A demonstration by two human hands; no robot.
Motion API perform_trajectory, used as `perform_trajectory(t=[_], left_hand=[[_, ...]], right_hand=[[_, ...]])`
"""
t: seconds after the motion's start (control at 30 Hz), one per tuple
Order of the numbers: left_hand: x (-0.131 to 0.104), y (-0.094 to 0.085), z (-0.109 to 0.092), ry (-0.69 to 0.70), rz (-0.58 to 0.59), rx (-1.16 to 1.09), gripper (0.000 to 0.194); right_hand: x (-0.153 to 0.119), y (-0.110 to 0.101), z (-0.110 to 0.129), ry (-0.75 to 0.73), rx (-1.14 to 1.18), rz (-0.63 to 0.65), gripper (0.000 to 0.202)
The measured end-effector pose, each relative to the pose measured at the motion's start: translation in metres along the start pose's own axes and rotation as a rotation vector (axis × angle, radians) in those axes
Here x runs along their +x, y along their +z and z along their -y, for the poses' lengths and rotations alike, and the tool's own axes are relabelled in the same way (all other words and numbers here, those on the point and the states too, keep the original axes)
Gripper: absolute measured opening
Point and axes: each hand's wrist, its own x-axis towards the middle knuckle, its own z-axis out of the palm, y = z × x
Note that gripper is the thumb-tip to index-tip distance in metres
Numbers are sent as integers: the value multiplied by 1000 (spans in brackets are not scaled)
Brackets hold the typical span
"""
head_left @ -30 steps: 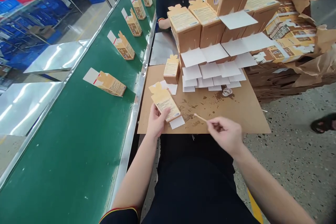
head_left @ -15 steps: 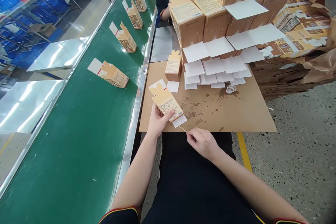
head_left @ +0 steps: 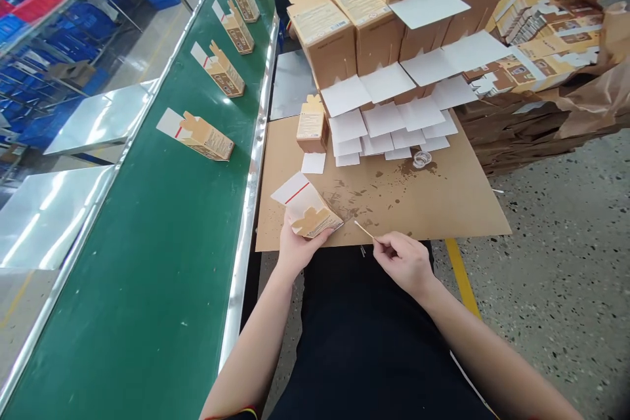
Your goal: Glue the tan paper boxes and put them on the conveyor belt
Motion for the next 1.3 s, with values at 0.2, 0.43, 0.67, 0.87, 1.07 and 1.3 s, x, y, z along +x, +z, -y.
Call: perform_trajectory(t=[0.2,0.43,0.67,0.87,1.07,1.3], left_hand=[[-6,2,2,5,-11,129,65],[-3,4,0,52,8,182,57],[6,-31,-3,22,-187,201,60],[43,-157,-17,117,-695,156,91],[54,-199,0,-56,-671,208,82],[6,-177,30,76,-1074,259,61]], right_hand=[[-3,-7,3,54,31,-70,24],[-1,-9,5,75,37,-72,24],[13,-13,8,64,50,-99,26],[20,-19,0,95,90,-167,25],[33,-22,-6,122,114,-177,27],[16,-62,-27,153,-12,-333,17]])
